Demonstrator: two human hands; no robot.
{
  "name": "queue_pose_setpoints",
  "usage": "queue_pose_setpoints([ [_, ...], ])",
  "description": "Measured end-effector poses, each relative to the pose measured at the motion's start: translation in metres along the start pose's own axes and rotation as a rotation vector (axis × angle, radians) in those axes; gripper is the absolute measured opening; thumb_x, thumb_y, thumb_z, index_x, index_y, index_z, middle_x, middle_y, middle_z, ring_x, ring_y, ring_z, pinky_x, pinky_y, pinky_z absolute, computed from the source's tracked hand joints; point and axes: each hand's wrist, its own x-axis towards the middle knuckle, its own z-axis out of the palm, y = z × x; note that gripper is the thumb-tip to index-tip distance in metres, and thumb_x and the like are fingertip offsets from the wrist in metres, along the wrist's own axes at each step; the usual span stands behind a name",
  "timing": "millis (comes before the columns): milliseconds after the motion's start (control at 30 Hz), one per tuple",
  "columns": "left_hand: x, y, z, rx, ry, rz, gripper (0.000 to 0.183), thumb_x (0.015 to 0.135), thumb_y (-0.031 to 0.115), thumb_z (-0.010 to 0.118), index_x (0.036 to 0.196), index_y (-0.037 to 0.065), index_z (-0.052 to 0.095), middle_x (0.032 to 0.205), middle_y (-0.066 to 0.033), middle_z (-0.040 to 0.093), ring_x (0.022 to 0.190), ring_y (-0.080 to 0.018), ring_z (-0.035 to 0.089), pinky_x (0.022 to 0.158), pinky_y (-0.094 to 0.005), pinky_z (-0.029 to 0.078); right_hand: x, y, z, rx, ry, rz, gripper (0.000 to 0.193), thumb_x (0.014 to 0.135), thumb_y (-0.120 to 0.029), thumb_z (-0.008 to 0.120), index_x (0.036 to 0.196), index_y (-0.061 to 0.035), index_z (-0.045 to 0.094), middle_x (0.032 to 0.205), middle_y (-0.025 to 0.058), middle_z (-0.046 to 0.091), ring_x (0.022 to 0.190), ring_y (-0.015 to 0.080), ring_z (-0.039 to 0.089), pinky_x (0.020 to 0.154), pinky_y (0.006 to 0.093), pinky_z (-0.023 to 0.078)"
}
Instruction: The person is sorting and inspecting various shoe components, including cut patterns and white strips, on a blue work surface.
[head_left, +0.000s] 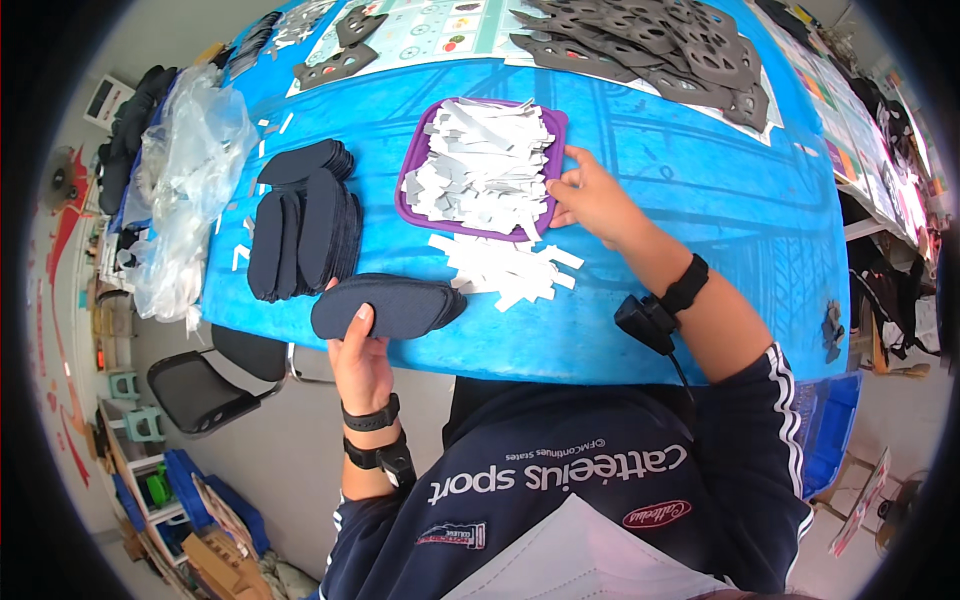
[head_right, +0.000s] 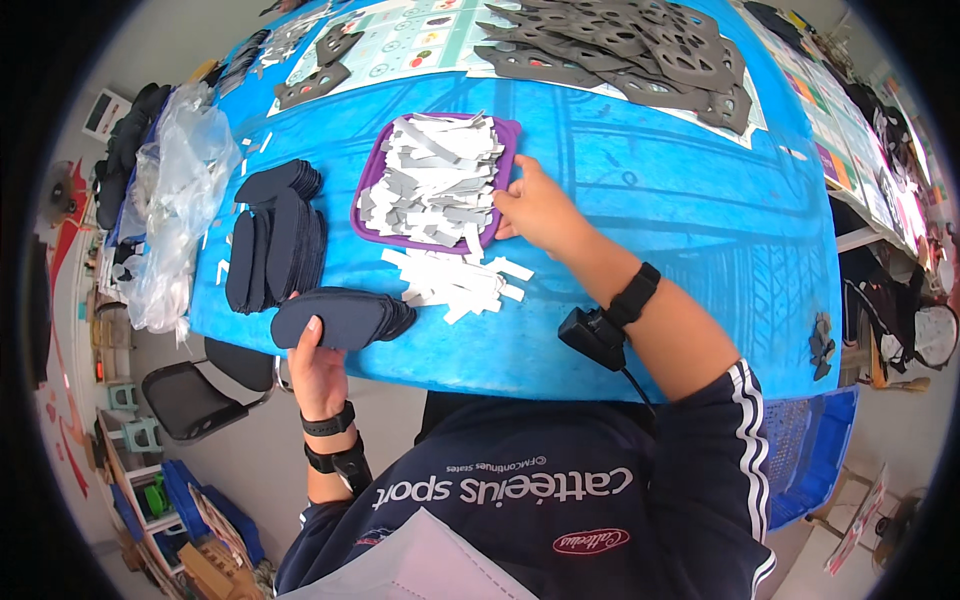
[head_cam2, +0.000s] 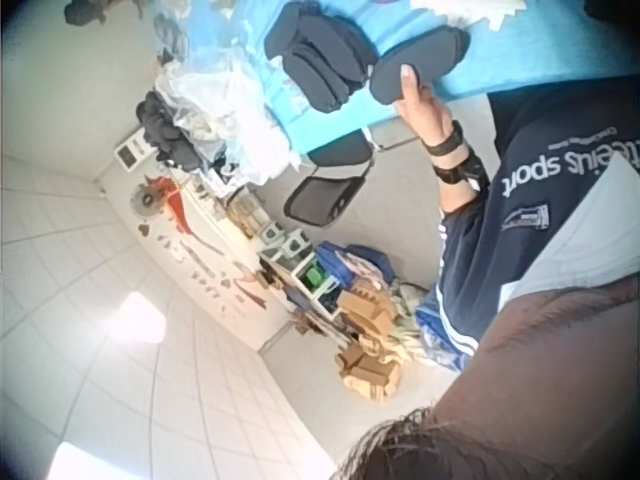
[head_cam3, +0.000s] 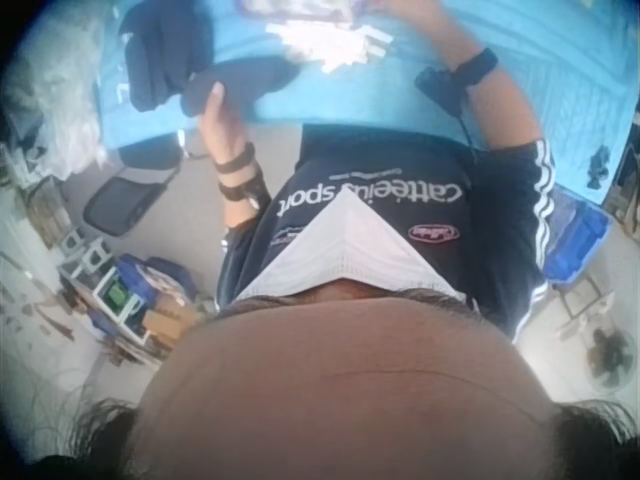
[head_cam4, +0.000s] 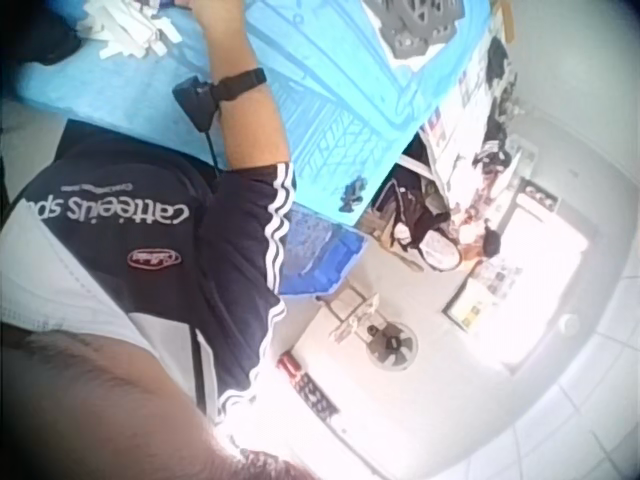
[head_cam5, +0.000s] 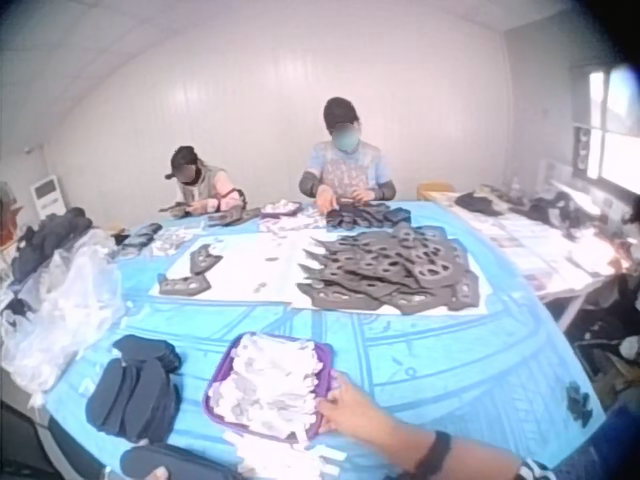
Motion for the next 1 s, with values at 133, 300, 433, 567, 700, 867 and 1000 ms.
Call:
queue_pose_setpoints([
  [133,-0.001,-0.001,-0.001,0.005,0.034,-0.012,0.065,0.078,0.009,0.058,0.133,0.006,0.024,0.112,-0.0088,0.049,0.103,-0.0207,0.050,0.087,-0.0368,0.039,0.003,0.006,-0.018,-0.021,-0.049,-0.006,0.066,0.084,-0.015,0.055,0.133,0.0044,0.016,0.088,0.0154,0.055,0.066,0.0180,0.058,0.058,0.0279,0.053],
  [300,-0.005,0.000,-0.009,-0.068,0.008,0.022,0.063,0.080,0.012,0.057,0.133,0.007,0.024,0.113,-0.0095,0.049,0.104,-0.0219,0.049,0.088,-0.0386,0.039,-0.010,0.014,-0.035,-0.458,0.395,-0.428,0.043,0.082,-0.021,0.058,0.113,0.0038,0.044,0.085,0.0122,0.052,0.068,0.0189,0.054,0.058,0.0318,0.048],
  [433,-0.013,0.011,-0.018,-0.061,0.028,0.120,0.063,0.081,0.017,0.055,0.134,0.006,0.023,0.119,-0.0112,0.046,0.108,-0.0239,0.048,0.091,-0.0394,0.038,-0.077,-0.007,-0.007,-1.022,0.009,-0.537,0.045,0.075,-0.036,0.062,0.096,0.0028,0.051,0.089,0.0157,0.048,0.071,0.0248,0.051,0.062,0.0345,0.044],
  [567,-0.013,0.015,-0.024,-0.059,-0.024,0.170,0.054,0.086,0.020,0.049,0.133,0.008,0.027,0.121,-0.0095,0.047,0.108,-0.0234,0.048,0.091,-0.0384,0.039,-0.084,0.013,0.017,-1.231,-0.024,-0.638,0.070,0.064,-0.052,0.065,0.097,0.0076,0.051,0.092,0.0163,0.048,0.088,0.0276,0.048,0.076,0.0367,0.041],
  [700,-0.017,0.014,-0.025,-0.095,-0.068,0.176,0.056,0.085,0.020,0.049,0.135,0.007,0.025,0.122,-0.0106,0.046,0.109,-0.0243,0.048,0.091,-0.0396,0.038,-0.087,0.018,0.041,-1.220,0.101,-0.698,0.079,0.060,-0.053,0.068,0.102,0.0111,0.049,0.096,0.0161,0.049,0.096,0.0293,0.045,0.084,0.0382,0.037],
  [867,-0.023,0.014,-0.031,-0.163,-0.116,0.140,0.066,0.080,0.015,0.053,0.136,0.005,0.021,0.121,-0.0117,0.045,0.110,-0.0247,0.045,0.096,-0.0394,0.034,-0.087,0.031,0.064,-1.171,0.195,-0.705,0.079,0.063,-0.048,0.068,0.113,0.0083,0.045,0.103,0.0175,0.049,0.096,0.0296,0.045,0.086,0.0396,0.036],
  [1000,-0.022,0.014,-0.042,-0.187,-0.164,0.112,0.066,0.080,0.013,0.053,0.136,0.005,0.020,0.120,-0.0113,0.046,0.109,-0.0244,0.047,0.095,-0.0388,0.034,-0.084,0.033,0.074,-1.145,0.201,-0.645,0.069,0.069,-0.044,0.065,0.117,0.0023,0.046,0.105,0.0176,0.049,0.096,0.0310,0.045,0.084,0.0408,0.038],
])
